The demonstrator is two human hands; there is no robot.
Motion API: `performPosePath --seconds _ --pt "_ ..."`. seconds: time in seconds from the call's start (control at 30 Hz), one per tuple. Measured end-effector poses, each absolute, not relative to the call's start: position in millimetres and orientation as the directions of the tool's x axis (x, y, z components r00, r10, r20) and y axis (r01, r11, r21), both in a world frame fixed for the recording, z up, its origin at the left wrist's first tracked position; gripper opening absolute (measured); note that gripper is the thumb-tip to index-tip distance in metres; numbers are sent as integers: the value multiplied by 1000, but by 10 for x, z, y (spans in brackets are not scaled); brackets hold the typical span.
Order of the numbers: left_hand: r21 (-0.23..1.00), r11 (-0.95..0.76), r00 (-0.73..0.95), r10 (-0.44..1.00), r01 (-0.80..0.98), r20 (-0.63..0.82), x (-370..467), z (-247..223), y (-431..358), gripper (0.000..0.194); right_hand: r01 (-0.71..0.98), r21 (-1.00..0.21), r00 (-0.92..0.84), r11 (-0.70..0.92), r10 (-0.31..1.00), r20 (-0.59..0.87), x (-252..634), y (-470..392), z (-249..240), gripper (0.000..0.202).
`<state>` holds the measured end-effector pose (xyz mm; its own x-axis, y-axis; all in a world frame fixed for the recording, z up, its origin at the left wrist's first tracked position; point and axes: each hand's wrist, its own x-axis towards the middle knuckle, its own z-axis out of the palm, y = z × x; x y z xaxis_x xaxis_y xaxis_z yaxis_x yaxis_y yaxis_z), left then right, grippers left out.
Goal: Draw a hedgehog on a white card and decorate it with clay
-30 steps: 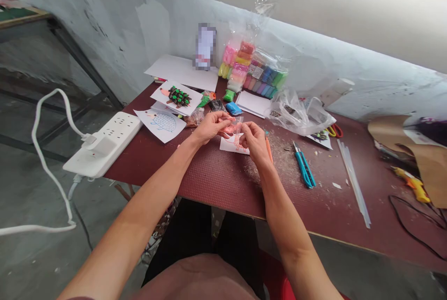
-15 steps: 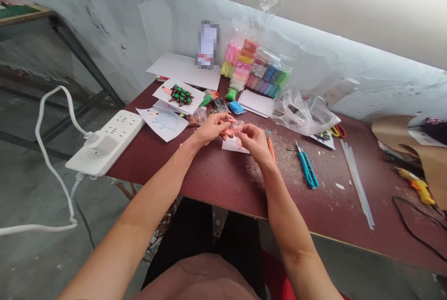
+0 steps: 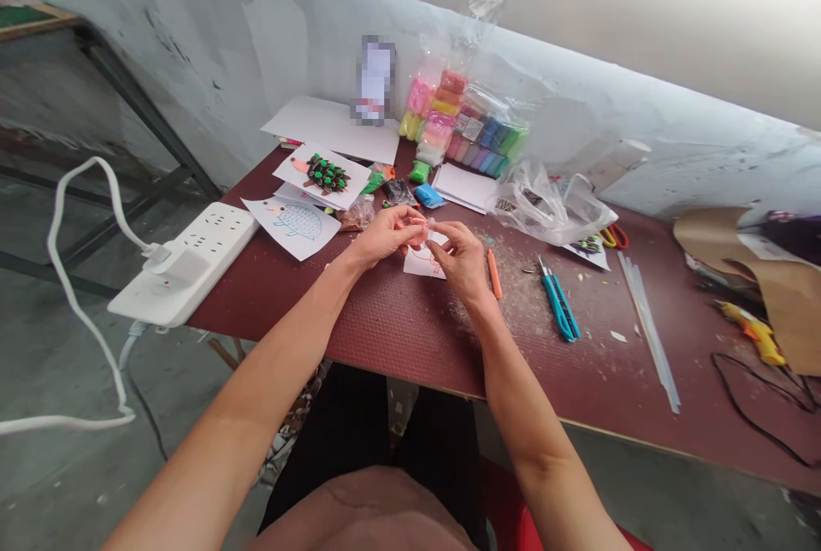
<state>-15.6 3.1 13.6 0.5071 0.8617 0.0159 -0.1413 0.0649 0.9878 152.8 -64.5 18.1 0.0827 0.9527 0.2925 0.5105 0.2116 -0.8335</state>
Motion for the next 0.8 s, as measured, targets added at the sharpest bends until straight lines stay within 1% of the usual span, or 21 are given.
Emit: performPosePath --seconds 0.17,0.33,0.43,0.5,0.57,0.67,0.73,0.8 --pt "996 52 498 867 -72 -9 -166 142 6 9 479 -859 30 182 974 223 1505 -650 194 23" --pt "996 61 506 862 -58 -23 -167 159 -11 17 485 -855 37 181 973 226 1484 -658 190 24" --pt "996 66 520 854 -60 -26 -159 161 -15 18 404 -905 41 132 986 161 1461 -652 157 34" --pt "994 80 515 856 -70 -33 -154 162 -17 21 368 -923 35 111 991 133 1447 -652 152 36" --pt "990 107 490 870 -88 -50 -152 166 -20 25 376 -919 52 120 987 150 1438 -658 166 33" --pt "975 173 448 889 -140 -94 -155 172 -15 33 440 -886 105 144 972 211 1438 -676 200 25" --pt "960 213 444 889 -181 -114 -161 163 -4 31 489 -861 152 137 959 239 1451 -685 213 20" --pt "950 237 453 883 -204 -123 -164 145 9 23 524 -842 187 126 948 258 1475 -684 213 19"
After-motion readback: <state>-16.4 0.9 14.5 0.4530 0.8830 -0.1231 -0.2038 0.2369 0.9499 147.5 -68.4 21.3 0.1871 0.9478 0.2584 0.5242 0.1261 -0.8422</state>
